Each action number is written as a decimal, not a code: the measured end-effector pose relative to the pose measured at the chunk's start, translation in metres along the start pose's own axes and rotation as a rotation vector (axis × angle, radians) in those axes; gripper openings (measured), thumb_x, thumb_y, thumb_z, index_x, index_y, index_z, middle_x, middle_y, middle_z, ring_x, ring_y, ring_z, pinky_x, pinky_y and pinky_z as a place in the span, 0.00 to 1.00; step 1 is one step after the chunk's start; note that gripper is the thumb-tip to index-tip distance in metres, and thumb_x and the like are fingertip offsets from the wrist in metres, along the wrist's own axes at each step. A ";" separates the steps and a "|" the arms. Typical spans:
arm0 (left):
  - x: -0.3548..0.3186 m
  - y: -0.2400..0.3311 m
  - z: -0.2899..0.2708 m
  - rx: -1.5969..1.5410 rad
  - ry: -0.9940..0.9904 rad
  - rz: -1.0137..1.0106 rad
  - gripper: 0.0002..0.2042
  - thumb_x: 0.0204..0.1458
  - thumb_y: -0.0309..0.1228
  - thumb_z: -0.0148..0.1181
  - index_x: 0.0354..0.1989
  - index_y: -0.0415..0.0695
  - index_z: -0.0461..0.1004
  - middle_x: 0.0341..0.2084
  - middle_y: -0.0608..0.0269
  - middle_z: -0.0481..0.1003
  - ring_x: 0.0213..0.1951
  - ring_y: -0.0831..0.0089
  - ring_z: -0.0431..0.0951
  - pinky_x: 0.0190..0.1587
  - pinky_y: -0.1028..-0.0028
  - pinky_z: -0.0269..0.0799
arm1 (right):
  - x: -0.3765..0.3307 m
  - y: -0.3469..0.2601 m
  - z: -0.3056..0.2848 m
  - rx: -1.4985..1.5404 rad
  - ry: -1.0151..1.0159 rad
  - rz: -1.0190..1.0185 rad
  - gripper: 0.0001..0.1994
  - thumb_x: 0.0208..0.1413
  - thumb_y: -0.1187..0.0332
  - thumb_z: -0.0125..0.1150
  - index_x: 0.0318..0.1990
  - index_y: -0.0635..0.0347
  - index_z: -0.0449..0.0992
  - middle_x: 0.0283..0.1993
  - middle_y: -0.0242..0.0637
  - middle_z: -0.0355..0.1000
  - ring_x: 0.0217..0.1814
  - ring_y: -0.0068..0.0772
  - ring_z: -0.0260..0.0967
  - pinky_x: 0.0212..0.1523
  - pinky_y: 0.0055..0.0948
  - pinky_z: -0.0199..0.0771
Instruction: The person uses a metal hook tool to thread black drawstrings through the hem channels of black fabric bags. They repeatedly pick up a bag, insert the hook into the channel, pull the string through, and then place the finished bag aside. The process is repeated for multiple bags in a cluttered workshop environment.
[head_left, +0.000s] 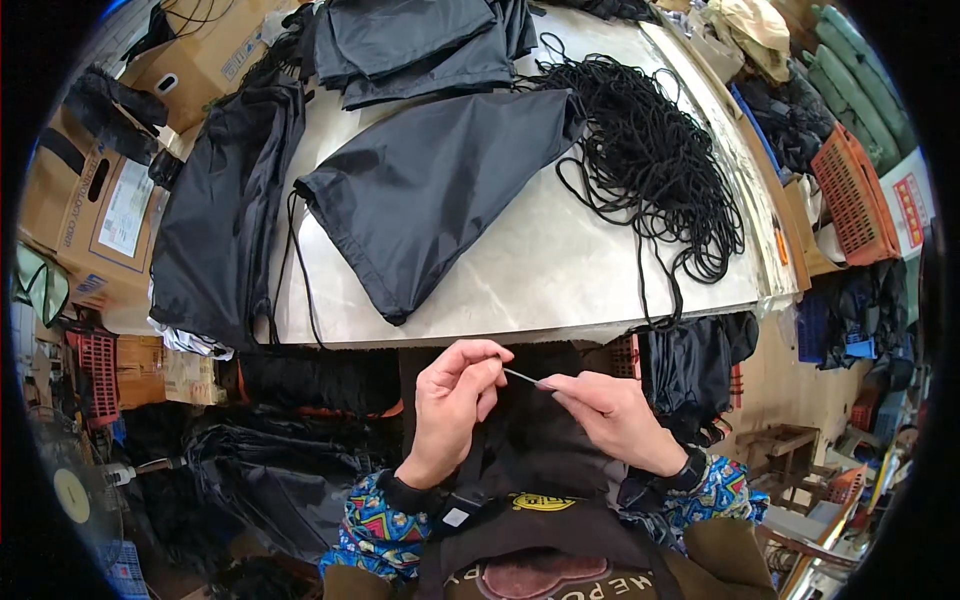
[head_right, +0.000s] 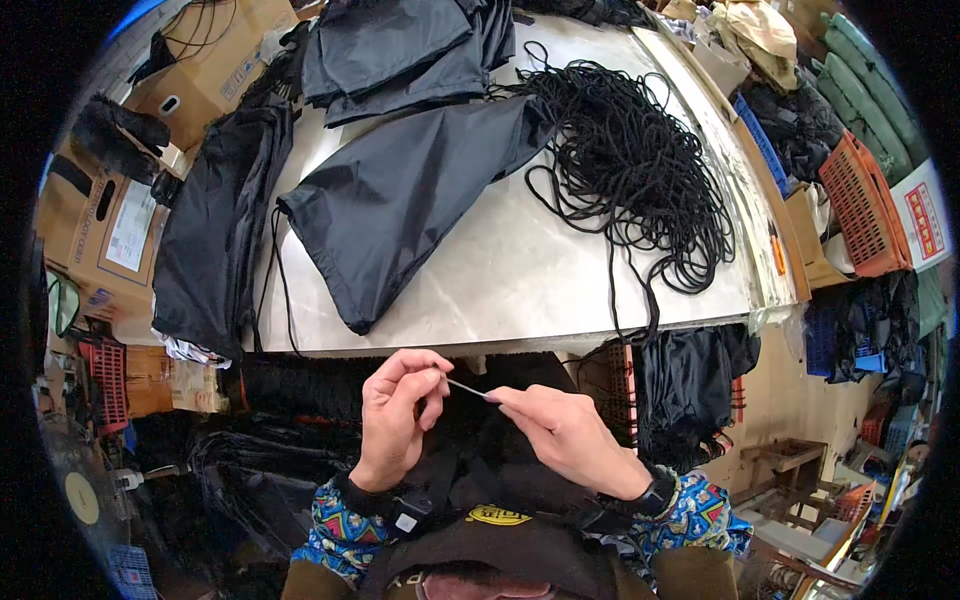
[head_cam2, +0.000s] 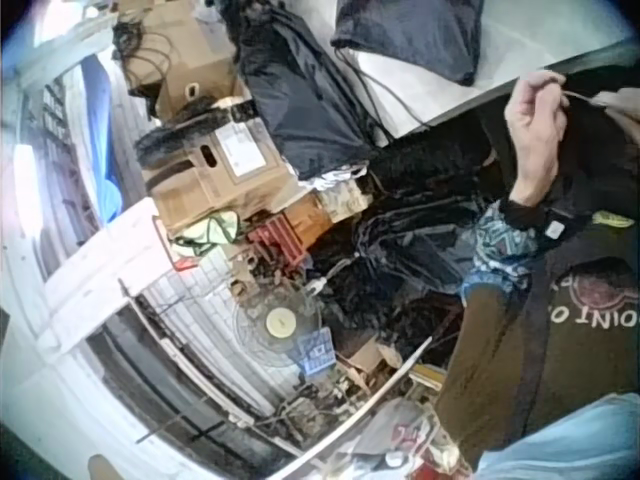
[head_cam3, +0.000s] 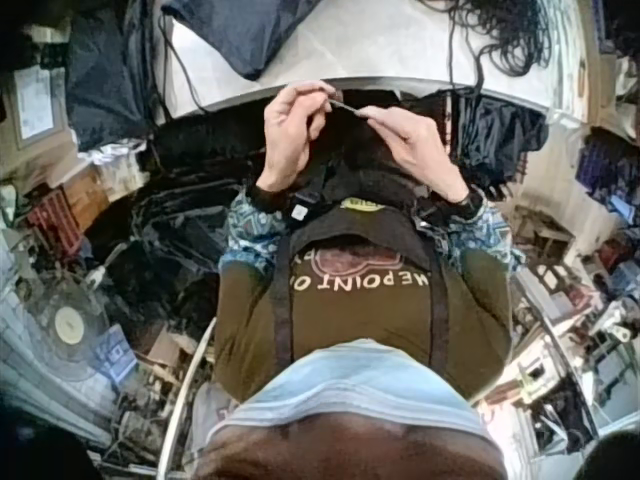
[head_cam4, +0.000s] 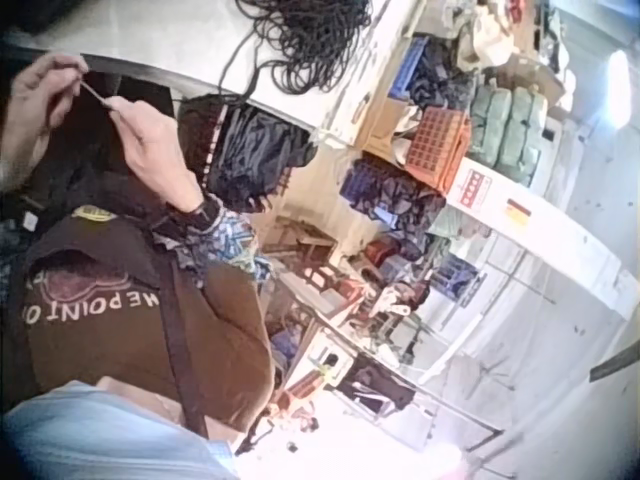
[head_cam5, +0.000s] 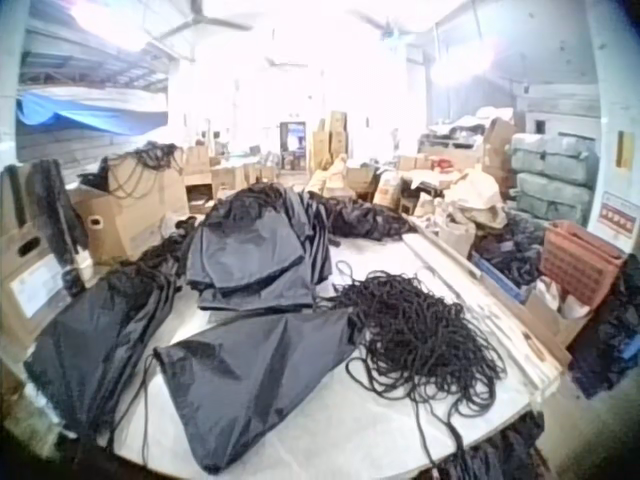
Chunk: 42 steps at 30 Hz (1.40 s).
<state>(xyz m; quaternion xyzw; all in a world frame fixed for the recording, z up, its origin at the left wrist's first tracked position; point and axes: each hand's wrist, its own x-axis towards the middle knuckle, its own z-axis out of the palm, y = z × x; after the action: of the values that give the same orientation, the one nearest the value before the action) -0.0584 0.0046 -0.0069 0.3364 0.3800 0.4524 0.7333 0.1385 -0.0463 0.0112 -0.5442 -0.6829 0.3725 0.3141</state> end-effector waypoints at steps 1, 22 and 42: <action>0.000 0.000 0.001 0.063 0.021 0.032 0.07 0.57 0.25 0.53 0.40 0.35 0.74 0.27 0.65 0.72 0.18 0.88 0.63 0.19 0.86 0.56 | 0.002 0.000 0.001 -0.103 0.022 -0.067 0.09 0.54 0.77 0.56 0.43 0.61 0.75 0.24 0.39 0.69 0.23 0.32 0.67 0.24 0.28 0.66; 0.002 -0.090 0.021 0.752 -0.177 0.387 0.10 0.53 0.30 0.58 0.41 0.38 0.72 0.30 0.53 0.75 0.32 0.61 0.77 0.36 0.68 0.72 | -0.011 -0.030 -0.027 1.098 0.124 -0.202 0.11 0.49 0.66 0.62 0.23 0.66 0.78 0.38 0.59 0.69 0.34 0.44 0.67 0.37 0.36 0.66; 0.033 0.007 0.015 -0.089 0.136 -0.103 0.09 0.55 0.30 0.58 0.22 0.45 0.70 0.16 0.69 0.70 0.16 0.85 0.65 0.15 0.84 0.55 | 0.060 0.001 0.021 0.067 0.326 -0.030 0.10 0.48 0.72 0.64 0.36 0.67 0.74 0.22 0.38 0.66 0.20 0.27 0.63 0.22 0.25 0.63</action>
<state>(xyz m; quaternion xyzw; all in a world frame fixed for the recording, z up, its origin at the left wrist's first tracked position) -0.0382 0.0352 -0.0021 0.2521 0.4254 0.4525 0.7421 0.1088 0.0089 0.0012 -0.5764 -0.6181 0.2970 0.4444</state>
